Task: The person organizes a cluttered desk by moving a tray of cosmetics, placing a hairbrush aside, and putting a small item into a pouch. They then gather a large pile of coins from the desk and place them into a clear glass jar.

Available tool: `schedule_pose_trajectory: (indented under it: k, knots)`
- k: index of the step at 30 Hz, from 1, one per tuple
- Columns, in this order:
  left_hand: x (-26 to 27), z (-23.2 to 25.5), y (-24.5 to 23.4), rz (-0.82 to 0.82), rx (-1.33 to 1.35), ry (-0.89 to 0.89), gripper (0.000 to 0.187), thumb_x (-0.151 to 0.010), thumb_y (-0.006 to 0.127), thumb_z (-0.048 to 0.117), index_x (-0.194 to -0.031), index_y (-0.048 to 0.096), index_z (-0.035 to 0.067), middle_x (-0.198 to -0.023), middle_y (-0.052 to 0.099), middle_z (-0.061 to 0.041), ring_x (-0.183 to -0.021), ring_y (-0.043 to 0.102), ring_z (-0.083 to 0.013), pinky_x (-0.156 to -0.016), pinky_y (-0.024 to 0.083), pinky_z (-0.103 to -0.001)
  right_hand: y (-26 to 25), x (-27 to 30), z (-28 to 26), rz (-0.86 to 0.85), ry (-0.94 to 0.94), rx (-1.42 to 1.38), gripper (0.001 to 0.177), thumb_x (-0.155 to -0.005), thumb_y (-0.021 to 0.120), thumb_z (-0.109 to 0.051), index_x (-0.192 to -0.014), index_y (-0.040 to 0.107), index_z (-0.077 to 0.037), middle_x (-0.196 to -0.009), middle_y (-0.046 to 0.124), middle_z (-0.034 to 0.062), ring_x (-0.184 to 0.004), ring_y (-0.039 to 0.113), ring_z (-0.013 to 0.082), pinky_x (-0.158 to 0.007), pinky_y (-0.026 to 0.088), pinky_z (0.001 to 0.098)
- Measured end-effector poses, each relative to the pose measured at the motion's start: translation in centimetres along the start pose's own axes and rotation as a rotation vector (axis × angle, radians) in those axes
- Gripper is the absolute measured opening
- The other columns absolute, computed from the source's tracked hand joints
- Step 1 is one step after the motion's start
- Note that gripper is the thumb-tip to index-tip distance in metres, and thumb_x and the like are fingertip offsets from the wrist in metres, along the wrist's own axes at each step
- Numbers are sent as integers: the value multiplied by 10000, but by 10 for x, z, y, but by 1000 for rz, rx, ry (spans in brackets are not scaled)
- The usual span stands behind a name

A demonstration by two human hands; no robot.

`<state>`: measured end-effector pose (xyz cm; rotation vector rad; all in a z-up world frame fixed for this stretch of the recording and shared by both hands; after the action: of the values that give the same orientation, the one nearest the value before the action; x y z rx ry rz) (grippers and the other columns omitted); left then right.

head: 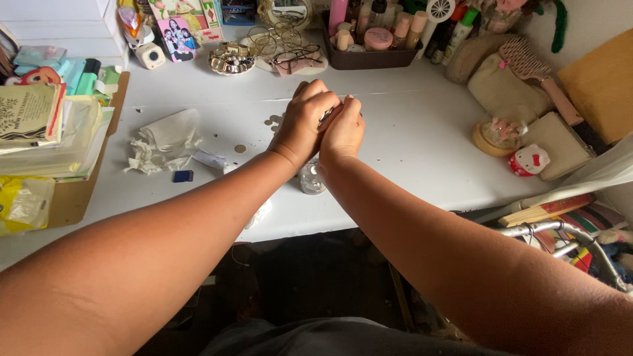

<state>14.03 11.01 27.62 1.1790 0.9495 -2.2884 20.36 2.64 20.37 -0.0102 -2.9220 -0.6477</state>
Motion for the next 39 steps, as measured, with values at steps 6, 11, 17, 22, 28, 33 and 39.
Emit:
schedule_pose_trajectory:
  k: [6,11,17,22,28,33,39]
  knots:
    - [2,-3,0,6,17,-7,60,-925,720,99,-910,672,67,-935,612,-84,-957,577,-309,-803,517,-416,1,2,-2,1,33,8,358,-947,433,-399,-766,506,-99,-640,493,39,-627,478,182,-621,439,351]
    - [7,-6,3,-4,7,-25,32,-949,687,112,-956,674,82,-977,633,-70,-997,572,-310,-839,521,-414,2,13,-2,-3,119,22,335,-928,431,-413,-877,560,-108,-721,539,44,-684,511,178,-672,479,362]
    - [9,-6,4,-3,-5,-17,81,-929,680,94,-1010,676,88,-1038,642,-74,-1043,570,-328,-868,522,-425,2,8,-2,-39,79,58,375,-924,436,-421,-947,611,-90,-825,593,55,-773,556,190,-722,489,359]
    - [9,-6,5,-28,-24,10,205,-873,672,72,-1078,658,67,-1097,627,-100,-1072,551,-358,-912,507,-443,4,-2,-7,-80,-86,91,416,-973,423,-373,-1029,666,-40,-982,683,97,-928,628,205,-830,521,345]
    - [12,-6,5,-43,0,20,205,-919,639,50,-1122,648,22,-1179,641,-124,-1104,558,-375,-960,505,-452,4,-3,-10,-125,-99,147,427,-990,401,-341,-1055,693,-37,-1018,701,99,-963,641,199,-860,518,337]
    - [11,-6,3,-42,61,6,168,-937,620,31,-1098,660,11,-1232,686,-134,-1137,615,-363,-979,526,-426,5,-9,-8,-154,-128,76,400,-986,414,-300,-1047,697,-24,-1029,703,104,-976,641,198,-884,514,325]
    - [11,-6,3,-52,71,-33,175,-924,627,17,-1091,678,5,-1214,702,-126,-1111,629,-364,-958,534,-425,4,-8,-10,-156,-107,80,376,-964,427,-268,-1034,701,-20,-1013,700,97,-971,632,196,-893,509,324]
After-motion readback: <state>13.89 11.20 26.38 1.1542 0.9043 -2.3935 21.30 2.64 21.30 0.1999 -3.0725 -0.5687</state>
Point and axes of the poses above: each hand's wrist, its own x-axis away from the middle knuckle, its own y-axis out of the palm, z = x × y, the point moved 8 cm from there along -x, towards the middle knuckle
